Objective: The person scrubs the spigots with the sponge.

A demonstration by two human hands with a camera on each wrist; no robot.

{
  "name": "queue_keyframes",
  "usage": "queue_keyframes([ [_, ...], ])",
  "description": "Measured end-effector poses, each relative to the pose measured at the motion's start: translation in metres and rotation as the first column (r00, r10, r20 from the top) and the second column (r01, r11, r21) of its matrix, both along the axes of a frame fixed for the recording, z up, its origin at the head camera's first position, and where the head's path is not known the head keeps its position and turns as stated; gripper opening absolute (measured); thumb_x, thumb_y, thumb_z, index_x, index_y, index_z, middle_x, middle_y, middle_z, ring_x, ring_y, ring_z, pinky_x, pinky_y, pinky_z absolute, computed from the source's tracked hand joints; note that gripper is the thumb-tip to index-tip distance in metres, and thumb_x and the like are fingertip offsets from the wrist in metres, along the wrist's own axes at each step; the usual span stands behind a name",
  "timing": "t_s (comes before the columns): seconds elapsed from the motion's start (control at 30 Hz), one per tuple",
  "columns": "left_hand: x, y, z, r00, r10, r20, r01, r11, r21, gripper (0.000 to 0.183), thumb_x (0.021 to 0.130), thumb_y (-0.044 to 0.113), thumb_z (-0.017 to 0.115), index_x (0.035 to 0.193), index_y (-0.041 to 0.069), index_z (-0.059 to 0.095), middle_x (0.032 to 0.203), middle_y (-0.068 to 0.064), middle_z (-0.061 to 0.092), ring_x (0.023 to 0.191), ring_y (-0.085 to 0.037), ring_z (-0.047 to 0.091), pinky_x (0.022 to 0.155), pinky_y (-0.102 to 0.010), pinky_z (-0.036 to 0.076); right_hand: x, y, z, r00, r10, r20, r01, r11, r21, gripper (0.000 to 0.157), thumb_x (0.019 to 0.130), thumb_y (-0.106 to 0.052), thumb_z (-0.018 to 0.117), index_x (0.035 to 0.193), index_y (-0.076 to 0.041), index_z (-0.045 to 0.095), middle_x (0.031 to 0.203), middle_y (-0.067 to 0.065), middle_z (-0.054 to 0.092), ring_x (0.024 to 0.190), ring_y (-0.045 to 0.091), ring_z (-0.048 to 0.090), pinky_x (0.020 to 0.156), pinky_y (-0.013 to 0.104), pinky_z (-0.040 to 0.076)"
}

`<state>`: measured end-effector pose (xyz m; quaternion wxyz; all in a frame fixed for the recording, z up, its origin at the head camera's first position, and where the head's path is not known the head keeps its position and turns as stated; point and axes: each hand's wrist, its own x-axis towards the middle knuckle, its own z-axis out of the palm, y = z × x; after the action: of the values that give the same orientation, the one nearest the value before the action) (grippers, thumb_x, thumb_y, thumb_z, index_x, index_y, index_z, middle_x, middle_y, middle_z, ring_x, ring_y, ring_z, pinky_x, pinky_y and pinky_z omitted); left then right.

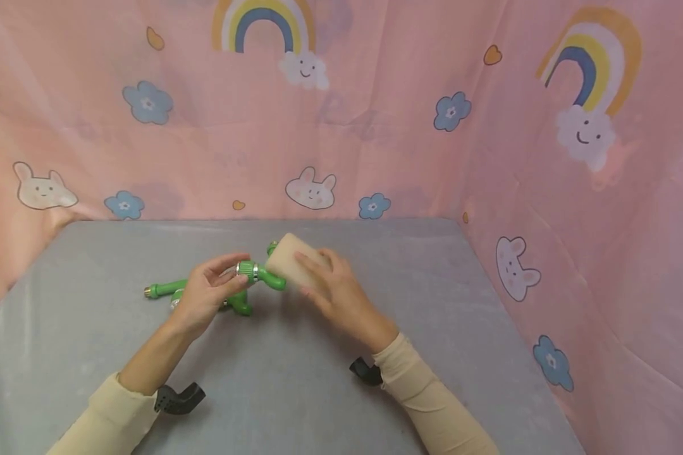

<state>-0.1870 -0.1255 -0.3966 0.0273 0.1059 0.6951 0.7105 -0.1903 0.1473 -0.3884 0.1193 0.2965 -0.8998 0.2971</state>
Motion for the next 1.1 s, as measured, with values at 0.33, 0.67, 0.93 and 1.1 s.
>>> queue_keyframes([
  [0.33, 0.000, 0.001, 0.001, 1.000, -0.015, -0.010, 0.014, 1.000, -0.016, 0.047, 0.095, -0.004, 0.063, 0.140, -0.010, 0.051, 0.150, -0.023, 0.048, 0.137, -0.033, 0.052, 0.095, -0.015, 0.055, -0.005, 0.007, -0.003, 0.998, -0.049, 0.029, 0.048, 0.998, 0.033, 0.057, 0.097, -0.021, 0.069, 0.151, -0.022, 0.050, 0.145, 0.027, 0.045, 0.128, 0.045, 0.049, 0.096, 0.061, 0.053],
  [0.67, 0.000, 0.004, 0.000, 0.998, -0.017, -0.061, 0.010, 0.992, -0.122, 0.047, 0.094, -0.004, 0.066, 0.139, -0.007, 0.055, 0.148, -0.024, 0.053, 0.142, -0.037, 0.047, 0.099, -0.016, 0.052, -0.006, 0.012, 0.006, 0.993, -0.103, -0.066, 0.106, 0.993, 0.044, 0.055, 0.096, -0.022, 0.070, 0.148, -0.022, 0.053, 0.143, 0.027, 0.048, 0.128, 0.048, 0.049, 0.100, 0.064, 0.048],
  [0.93, 0.002, 0.010, -0.003, 0.996, -0.026, -0.082, 0.017, 0.993, -0.115, 0.045, 0.091, -0.009, 0.066, 0.135, -0.012, 0.056, 0.142, -0.031, 0.054, 0.138, -0.039, 0.050, 0.100, -0.019, 0.052, 0.003, -0.006, 0.001, 0.985, -0.081, -0.150, 0.097, 0.990, 0.105, 0.053, 0.093, -0.024, 0.074, 0.144, -0.023, 0.058, 0.138, 0.025, 0.053, 0.122, 0.044, 0.051, 0.095, 0.060, 0.050],
  [1.1, 0.003, 0.010, -0.004, 0.995, -0.056, -0.079, 0.046, 0.991, -0.122, 0.045, 0.091, -0.009, 0.065, 0.135, -0.014, 0.054, 0.143, -0.032, 0.054, 0.139, -0.040, 0.049, 0.097, -0.018, 0.054, -0.001, -0.002, -0.001, 0.972, -0.163, -0.170, 0.178, 0.981, 0.080, 0.052, 0.090, -0.021, 0.077, 0.140, -0.023, 0.062, 0.137, 0.026, 0.055, 0.120, 0.046, 0.051, 0.096, 0.061, 0.050],
])
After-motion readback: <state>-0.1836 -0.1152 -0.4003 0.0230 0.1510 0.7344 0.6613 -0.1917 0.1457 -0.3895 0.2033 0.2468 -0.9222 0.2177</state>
